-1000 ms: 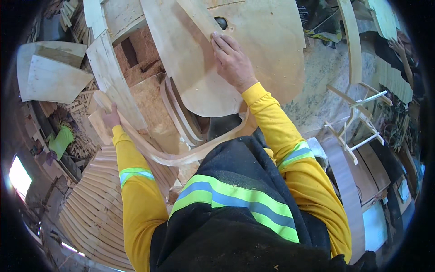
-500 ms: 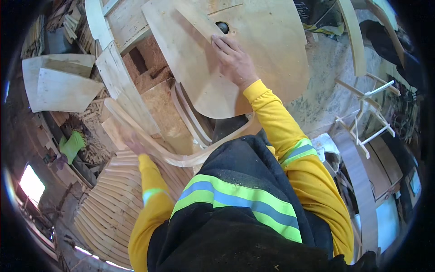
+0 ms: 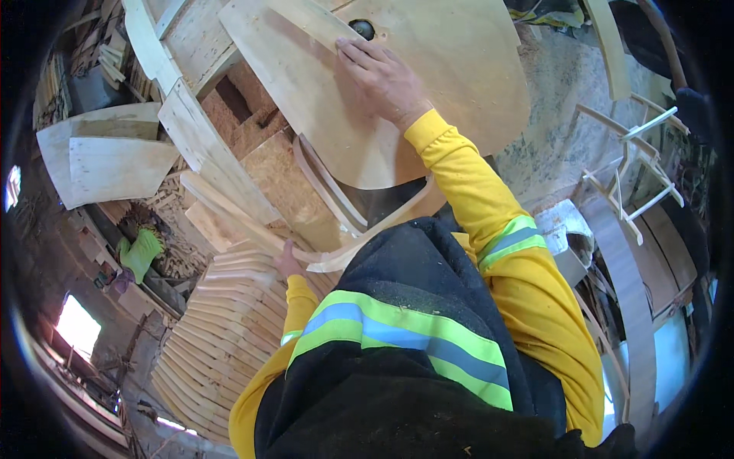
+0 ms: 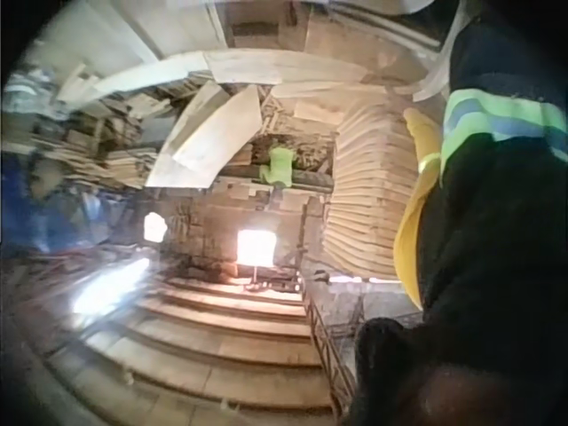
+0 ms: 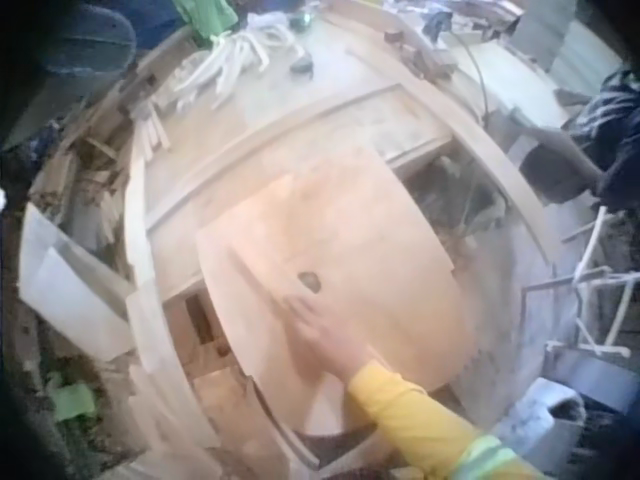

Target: Shaping wooden furniture components using a stationary router table.

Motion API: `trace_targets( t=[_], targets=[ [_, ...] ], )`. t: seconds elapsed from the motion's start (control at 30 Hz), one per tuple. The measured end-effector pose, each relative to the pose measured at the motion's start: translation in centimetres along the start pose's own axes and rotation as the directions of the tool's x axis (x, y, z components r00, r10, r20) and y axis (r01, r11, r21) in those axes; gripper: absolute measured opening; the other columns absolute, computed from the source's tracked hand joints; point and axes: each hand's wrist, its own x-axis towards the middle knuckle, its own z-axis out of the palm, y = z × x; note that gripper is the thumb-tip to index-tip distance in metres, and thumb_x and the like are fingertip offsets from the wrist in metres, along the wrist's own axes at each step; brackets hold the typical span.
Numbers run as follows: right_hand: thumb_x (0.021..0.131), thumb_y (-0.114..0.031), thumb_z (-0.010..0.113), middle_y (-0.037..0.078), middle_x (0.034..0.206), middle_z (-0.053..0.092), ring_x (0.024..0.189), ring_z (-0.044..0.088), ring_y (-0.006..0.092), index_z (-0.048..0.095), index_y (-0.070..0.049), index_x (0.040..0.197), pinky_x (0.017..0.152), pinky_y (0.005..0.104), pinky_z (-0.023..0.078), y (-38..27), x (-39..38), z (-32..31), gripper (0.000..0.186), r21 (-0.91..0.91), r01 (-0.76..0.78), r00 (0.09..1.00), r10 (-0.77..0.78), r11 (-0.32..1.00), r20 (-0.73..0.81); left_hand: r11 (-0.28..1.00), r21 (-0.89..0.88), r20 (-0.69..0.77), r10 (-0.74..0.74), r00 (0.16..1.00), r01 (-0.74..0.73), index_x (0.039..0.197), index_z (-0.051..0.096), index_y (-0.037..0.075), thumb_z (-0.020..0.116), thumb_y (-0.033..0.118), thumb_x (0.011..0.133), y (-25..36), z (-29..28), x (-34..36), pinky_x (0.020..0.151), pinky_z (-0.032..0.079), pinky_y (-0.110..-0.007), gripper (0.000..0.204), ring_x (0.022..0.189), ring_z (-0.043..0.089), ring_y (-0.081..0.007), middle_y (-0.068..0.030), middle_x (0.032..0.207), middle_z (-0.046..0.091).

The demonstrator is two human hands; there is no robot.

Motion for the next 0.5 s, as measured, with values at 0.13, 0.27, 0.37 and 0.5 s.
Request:
trace_targets(
  t=[0.13,0.27,0.37,0.5],
  targets=[
    [0.087,-0.011,0.062,0.004,0.145,0.06,0.134,0.055,0.024,0.065,-0.004,0.13,0.11,0.037,0.048,-1.0,0.5,0.4,0.044,-0.042,-0.033,0.999,0.033,0.999,0.007,0.984,0.14,-0.009,0.116,0.993,-0.114,0.138,0.054,-0.009,0.082,0.026,0.082,2.3,1.0,-1.9,0.098,0.051,-0.042,0.072,0.11,0.063,-0.0296,-0.0182,0.128,0.064],
    [0.087,-0.014,0.063,0.005,0.144,0.061,0.134,0.056,0.0228,0.065,-0.005,0.128,0.109,0.0353,0.049,-1.6,1.1,0.2,0.042,-0.071,-0.067,0.997,0.064,0.995,-0.046,0.984,0.098,-0.031,0.153,0.988,-0.149,0.138,0.055,-0.01,0.08,0.03,0.084,4.4,0.6,-1.0,0.099,0.05,-0.042,0.072,0.112,0.063,-0.0296,-0.0212,0.132,0.064],
    [0.087,-0.014,0.062,0.005,0.142,0.062,0.133,0.056,0.0223,0.066,-0.004,0.127,0.109,0.0347,0.049,-1.4,1.6,1.0,0.041,-0.09,-0.06,0.998,0.056,0.994,-0.04,0.939,0.278,-0.018,0.215,0.976,-0.202,0.144,0.048,-0.011,0.078,0.038,0.087,6.8,1.7,-1.9,0.103,0.048,-0.042,0.08,0.119,0.061,-0.0303,-0.0238,0.139,0.059],
    [0.087,-0.013,0.062,0.005,0.14,0.063,0.132,0.057,0.0226,0.066,-0.004,0.126,0.109,0.0349,0.048,-1.5,2.9,1.9,0.04,-0.007,-0.064,0.994,0.063,0.998,-0.089,0.815,0.371,-0.127,0.52,0.844,-0.446,0.157,0.03,-0.009,0.074,0.05,0.092,8.2,1.8,-1.4,0.114,0.041,-0.042,0.099,0.136,0.051,-0.0335,-0.0273,0.154,0.045]
  ],
)
